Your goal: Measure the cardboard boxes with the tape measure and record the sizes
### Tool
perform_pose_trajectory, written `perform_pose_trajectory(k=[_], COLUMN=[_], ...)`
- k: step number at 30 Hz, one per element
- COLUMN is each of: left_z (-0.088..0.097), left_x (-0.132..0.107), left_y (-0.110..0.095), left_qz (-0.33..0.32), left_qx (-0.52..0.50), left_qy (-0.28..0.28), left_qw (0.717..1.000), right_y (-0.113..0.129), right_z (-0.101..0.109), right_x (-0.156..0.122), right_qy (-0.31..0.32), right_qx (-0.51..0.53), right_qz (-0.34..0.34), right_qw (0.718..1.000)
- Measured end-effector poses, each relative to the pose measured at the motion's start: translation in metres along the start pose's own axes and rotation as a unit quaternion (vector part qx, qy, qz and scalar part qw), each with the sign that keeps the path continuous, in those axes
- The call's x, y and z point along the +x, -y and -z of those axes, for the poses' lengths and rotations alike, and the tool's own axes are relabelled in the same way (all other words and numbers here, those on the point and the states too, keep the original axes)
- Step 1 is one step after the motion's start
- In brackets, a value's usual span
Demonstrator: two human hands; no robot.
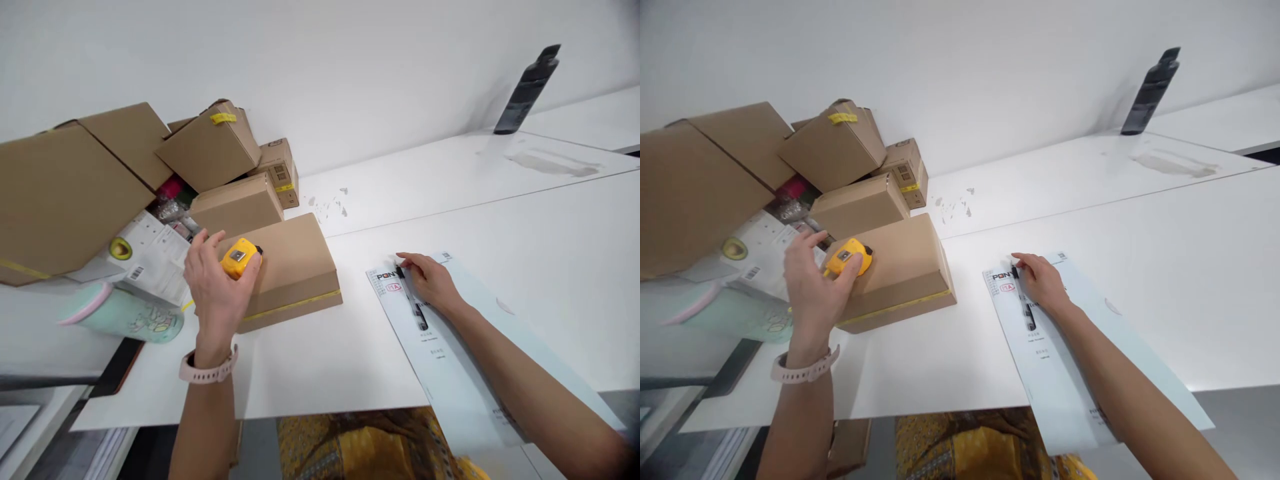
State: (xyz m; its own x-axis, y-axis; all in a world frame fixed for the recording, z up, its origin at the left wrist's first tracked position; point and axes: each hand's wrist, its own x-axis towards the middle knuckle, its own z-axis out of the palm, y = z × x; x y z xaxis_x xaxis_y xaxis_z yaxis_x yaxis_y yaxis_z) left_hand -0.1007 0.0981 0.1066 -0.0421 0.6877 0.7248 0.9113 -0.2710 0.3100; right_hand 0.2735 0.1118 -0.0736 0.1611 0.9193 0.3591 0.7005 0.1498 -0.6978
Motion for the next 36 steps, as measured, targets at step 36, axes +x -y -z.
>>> perform_pose_trajectory(k=[36], left_z=[0.085], left_x=[-0.118], left_y=[0.071], left_qz=[0.306], left_qx=[-0.401], left_qy=[0.136], left_qw=[0.853], right_y=[0.183], right_z=[0.028], right_x=[-0.045], right_qy=[0.229], right_qx=[0.541], right_qz=[-0.220], right_qw=[0.779])
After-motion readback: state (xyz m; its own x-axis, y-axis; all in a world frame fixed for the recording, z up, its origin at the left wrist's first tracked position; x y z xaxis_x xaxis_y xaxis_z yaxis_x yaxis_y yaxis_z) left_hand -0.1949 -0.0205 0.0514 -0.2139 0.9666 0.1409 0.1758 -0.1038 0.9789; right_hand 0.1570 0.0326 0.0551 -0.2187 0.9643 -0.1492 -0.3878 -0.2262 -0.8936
